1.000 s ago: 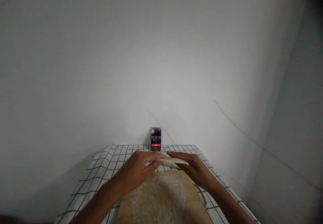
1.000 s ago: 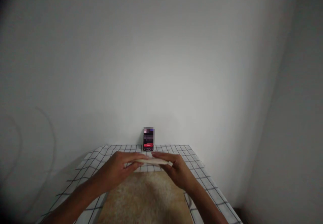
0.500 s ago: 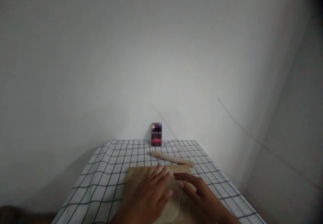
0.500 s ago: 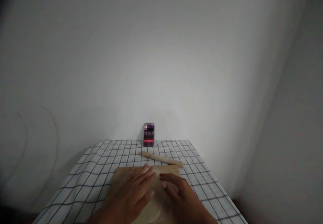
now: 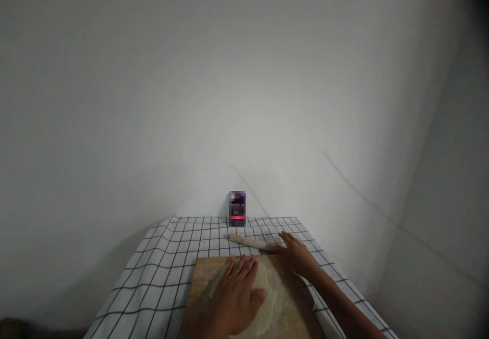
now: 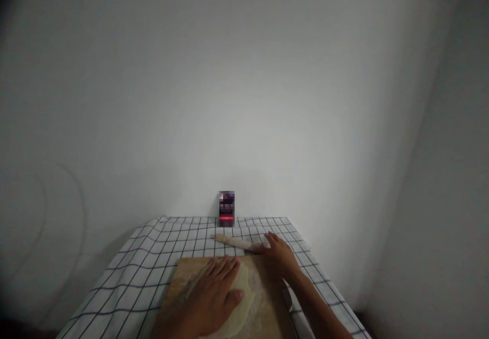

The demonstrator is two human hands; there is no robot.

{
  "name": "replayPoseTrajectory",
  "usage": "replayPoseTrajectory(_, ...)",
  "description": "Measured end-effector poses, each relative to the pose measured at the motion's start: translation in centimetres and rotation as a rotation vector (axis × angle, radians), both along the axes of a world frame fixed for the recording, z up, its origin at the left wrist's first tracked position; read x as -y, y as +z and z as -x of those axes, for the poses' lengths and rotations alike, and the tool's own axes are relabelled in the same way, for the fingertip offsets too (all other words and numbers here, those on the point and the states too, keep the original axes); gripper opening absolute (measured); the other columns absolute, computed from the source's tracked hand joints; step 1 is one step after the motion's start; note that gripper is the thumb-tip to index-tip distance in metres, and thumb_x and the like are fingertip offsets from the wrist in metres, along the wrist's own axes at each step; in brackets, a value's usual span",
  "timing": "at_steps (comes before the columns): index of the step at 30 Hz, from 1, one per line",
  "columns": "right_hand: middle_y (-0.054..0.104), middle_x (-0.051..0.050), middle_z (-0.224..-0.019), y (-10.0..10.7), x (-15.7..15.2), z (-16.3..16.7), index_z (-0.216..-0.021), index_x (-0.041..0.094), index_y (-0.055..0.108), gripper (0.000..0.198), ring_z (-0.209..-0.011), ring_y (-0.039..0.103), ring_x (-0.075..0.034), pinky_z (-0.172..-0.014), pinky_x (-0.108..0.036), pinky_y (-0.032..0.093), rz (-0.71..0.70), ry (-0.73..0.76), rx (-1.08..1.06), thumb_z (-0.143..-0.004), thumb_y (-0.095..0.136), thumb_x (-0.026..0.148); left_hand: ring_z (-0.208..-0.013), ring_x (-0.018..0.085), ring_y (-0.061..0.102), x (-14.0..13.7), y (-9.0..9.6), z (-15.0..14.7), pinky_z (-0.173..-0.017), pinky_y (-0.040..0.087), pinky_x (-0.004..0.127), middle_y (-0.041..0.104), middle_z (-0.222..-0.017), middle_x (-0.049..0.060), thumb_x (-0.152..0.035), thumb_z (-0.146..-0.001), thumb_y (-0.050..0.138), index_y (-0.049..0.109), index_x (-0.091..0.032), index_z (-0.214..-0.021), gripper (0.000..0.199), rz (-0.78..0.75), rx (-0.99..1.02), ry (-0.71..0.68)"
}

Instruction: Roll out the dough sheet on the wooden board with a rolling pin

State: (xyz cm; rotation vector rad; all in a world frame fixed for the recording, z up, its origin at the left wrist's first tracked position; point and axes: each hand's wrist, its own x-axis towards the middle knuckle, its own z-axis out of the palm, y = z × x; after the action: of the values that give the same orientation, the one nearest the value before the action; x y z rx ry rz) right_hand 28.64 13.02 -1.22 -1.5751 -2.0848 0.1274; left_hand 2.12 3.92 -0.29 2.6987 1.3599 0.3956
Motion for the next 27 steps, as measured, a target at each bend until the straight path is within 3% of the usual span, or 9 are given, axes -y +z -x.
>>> replayPoseTrajectory(2,0.070,-0.015,-0.126,0.5,-1.6,0.2,-0.111,0.019,0.071,0.041,-0.120,0.064,-0.028,-0.100,-0.040,0.048,0.118,0.033,0.146,-0.103,0.040,0.046,-0.155,0.031,0.029,0.1,0.0,0.0,-0.128,0.026,0.059,0.032,-0.167,0.008,-0.053,-0.106,0.035,0.036,-0.020,-0.160,0.063,-0.016,0.008,0.009)
replayPoseTrajectory(5,0.073,-0.011,-0.112,0.9,-2.7,0.9,-0.098,0.020,0.070,0.034,-0.108,0.068,-0.025,-0.089,-0.033,0.048,0.143,0.064,0.198,-0.102,0.047,0.045,-0.154,0.028,0.033,0.1,0.0,0.0,-0.127,0.029,0.056,0.036,-0.165,0.003,-0.050,-0.107,0.036,0.039,-0.026,-0.158,0.057,-0.063,0.049,0.018)
replayPoseTrajectory(9,0.072,-0.011,-0.111,1.5,-2.7,1.6,-0.102,0.020,0.065,0.022,-0.103,0.068,-0.025,-0.082,-0.031,0.044,0.133,0.055,0.246,-0.101,0.051,0.036,-0.153,0.025,0.035,0.3,0.1,0.2,-0.129,0.029,0.049,0.038,-0.164,0.001,-0.044,-0.108,0.035,0.042,-0.026,-0.157,0.052,-0.075,0.056,-0.070)
replayPoseTrajectory(12,0.073,-0.011,-0.110,1.8,-2.3,1.7,-0.111,0.019,0.059,0.022,-0.095,0.070,-0.023,-0.072,-0.029,0.040,0.127,0.019,0.245,-0.105,0.044,0.034,-0.151,0.025,0.038,0.7,0.2,0.3,-0.129,0.030,0.044,0.040,-0.163,0.006,-0.044,-0.107,0.040,0.042,-0.022,-0.157,0.055,-0.028,0.015,-0.164)
replayPoseTrajectory(16,0.074,-0.008,-0.095,2.2,-0.6,1.1,-0.105,0.020,0.057,0.029,-0.085,0.070,-0.021,-0.063,-0.028,0.032,0.112,-0.023,0.198,-0.109,0.037,0.041,-0.149,0.026,0.042,1.7,1.1,0.4,-0.126,0.033,0.045,0.042,-0.161,0.010,-0.043,-0.105,0.044,0.045,-0.019,-0.155,0.055,0.006,0.001,-0.229)
replayPoseTrajectory(20,0.070,-0.003,-0.078,3.2,3.8,0.4,-0.088,0.022,0.060,0.041,-0.071,0.064,-0.018,-0.060,-0.028,0.028,0.096,0.085,0.129,-0.104,0.045,0.056,-0.142,0.019,0.052,3.3,3.3,1.5,-0.124,0.037,0.039,0.063,-0.146,-0.001,-0.031,-0.105,0.043,0.061,-0.028,-0.139,0.038,-0.089,0.077,-0.344)
replayPoseTrajectory(23,0.066,0.000,-0.072,3.8,7.8,0.5,-0.083,0.022,0.062,0.051,-0.064,0.058,-0.016,-0.058,-0.028,0.029,0.170,0.273,0.106,-0.100,0.046,0.067,-0.146,0.020,0.047,4.0,3.7,3.1,-0.124,0.037,0.045,0.062,-0.148,0.000,-0.028,-0.106,0.038,0.058,-0.030,-0.141,0.041,-0.303,0.161,-0.162)
replayPoseTrajectory(25,0.066,-0.001,-0.075,3.8,9.8,1.0,-0.082,0.022,0.063,0.054,-0.065,0.058,-0.016,-0.060,-0.028,0.033,0.183,0.357,0.136,-0.101,0.041,0.067,-0.146,0.023,0.047,3.8,2.6,3.9,-0.120,0.043,0.049,0.058,-0.152,0.004,-0.031,-0.106,0.038,0.051,-0.027,-0.148,0.044,-0.391,0.158,0.000)
replayPoseTrajectory(27,0.068,-0.005,-0.089,3.3,10.7,1.9,-0.087,0.022,0.064,0.052,-0.079,0.062,-0.019,-0.071,-0.030,0.040,0.092,0.346,0.183,-0.106,0.034,0.060,-0.143,0.027,0.051,3.3,0.9,4.2,-0.116,0.047,0.053,0.058,-0.152,0.007,-0.035,-0.105,0.040,0.050,-0.025,-0.149,0.046,-0.431,0.108,0.091)
